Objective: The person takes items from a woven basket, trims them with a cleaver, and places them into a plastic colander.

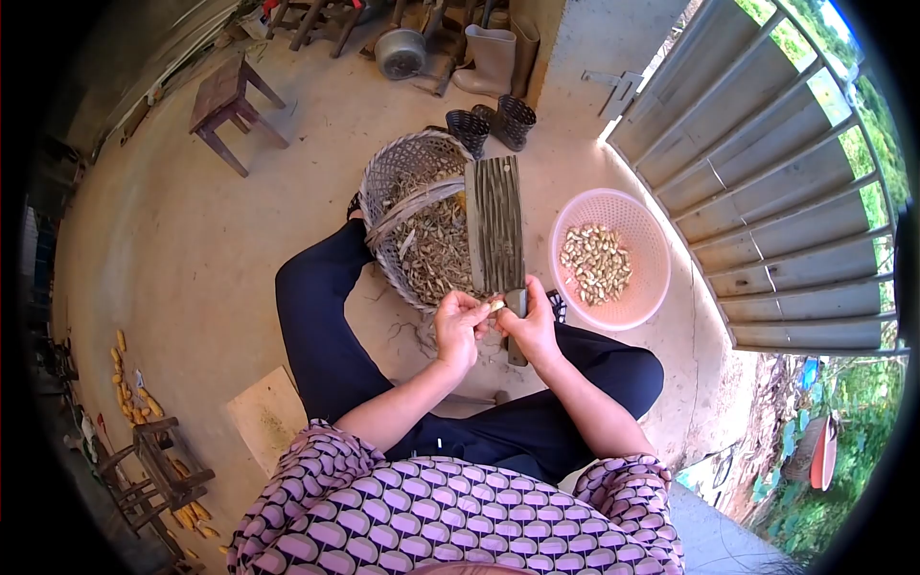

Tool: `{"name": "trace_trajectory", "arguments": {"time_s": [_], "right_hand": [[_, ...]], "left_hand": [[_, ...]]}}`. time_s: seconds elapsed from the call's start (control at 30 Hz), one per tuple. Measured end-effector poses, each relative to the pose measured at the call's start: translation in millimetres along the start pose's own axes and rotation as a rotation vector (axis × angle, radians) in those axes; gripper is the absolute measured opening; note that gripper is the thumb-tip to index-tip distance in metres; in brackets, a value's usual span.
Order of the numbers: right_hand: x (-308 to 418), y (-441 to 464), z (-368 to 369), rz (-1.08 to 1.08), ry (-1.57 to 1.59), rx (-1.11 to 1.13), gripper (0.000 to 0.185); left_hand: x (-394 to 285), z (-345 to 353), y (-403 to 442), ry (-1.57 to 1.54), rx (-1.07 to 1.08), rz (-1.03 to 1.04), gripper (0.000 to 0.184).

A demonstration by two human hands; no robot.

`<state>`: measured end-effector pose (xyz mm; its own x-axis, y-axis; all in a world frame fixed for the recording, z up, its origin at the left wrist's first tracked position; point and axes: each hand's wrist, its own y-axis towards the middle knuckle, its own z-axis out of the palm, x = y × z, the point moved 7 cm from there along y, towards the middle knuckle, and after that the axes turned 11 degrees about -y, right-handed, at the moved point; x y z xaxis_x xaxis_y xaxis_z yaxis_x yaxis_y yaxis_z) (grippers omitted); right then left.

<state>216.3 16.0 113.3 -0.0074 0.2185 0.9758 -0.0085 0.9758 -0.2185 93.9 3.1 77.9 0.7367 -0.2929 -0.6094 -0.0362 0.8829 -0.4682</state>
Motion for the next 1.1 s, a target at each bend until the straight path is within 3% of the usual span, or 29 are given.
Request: {"name": "trace_trajectory", "arguments": {"time_s": [0.2, 0.4, 0.63, 0.83, 0.9, 1.0, 1.1], "right_hand": [[0.6, -3.5, -1.4, -0.028, -0.177, -0.005, 0.036], [-1.4, -1.1, 2.7, 0.023, -0.058, 0.057, 0.034], [-0.4, -5.9, 3.3, 0.029, -0.107, 0.093, 0.035], [-2.9, -5.8, 6.3, 0.085, -0.033, 0.122, 0.033], [-7.0, -5.1, 7.8, 0.087, 0.026, 0.125, 0.033], [-14.7, -3.1, 4.2, 0.117, 0.133, 0.095, 0.035], [-16.0, -0.8, -1.7, 0.155, 0.204, 0.038, 0.037]], "left_hand": [[2.4, -2.9, 3.6, 0.067, -0.034, -0.101, 0.017], [4.6, -13.5, -4.8, -0.009, -0.034, -0.294, 0.011], [-2.7, -17.9, -0.7, -0.017, -0.101, -0.242, 0.010], [-3.8, -16.4, 3.0, 0.220, -0.028, -0.144, 0.012], [-12.7, -11.9, 3.4, 0.113, -0.007, -0.013, 0.012], [-19.2, -15.0, -7.1, -0.092, -0.106, -0.040, 0.009], [-7.3, -25.3, -14.1, -0.005, -0.123, -0.142, 0.010]]}}
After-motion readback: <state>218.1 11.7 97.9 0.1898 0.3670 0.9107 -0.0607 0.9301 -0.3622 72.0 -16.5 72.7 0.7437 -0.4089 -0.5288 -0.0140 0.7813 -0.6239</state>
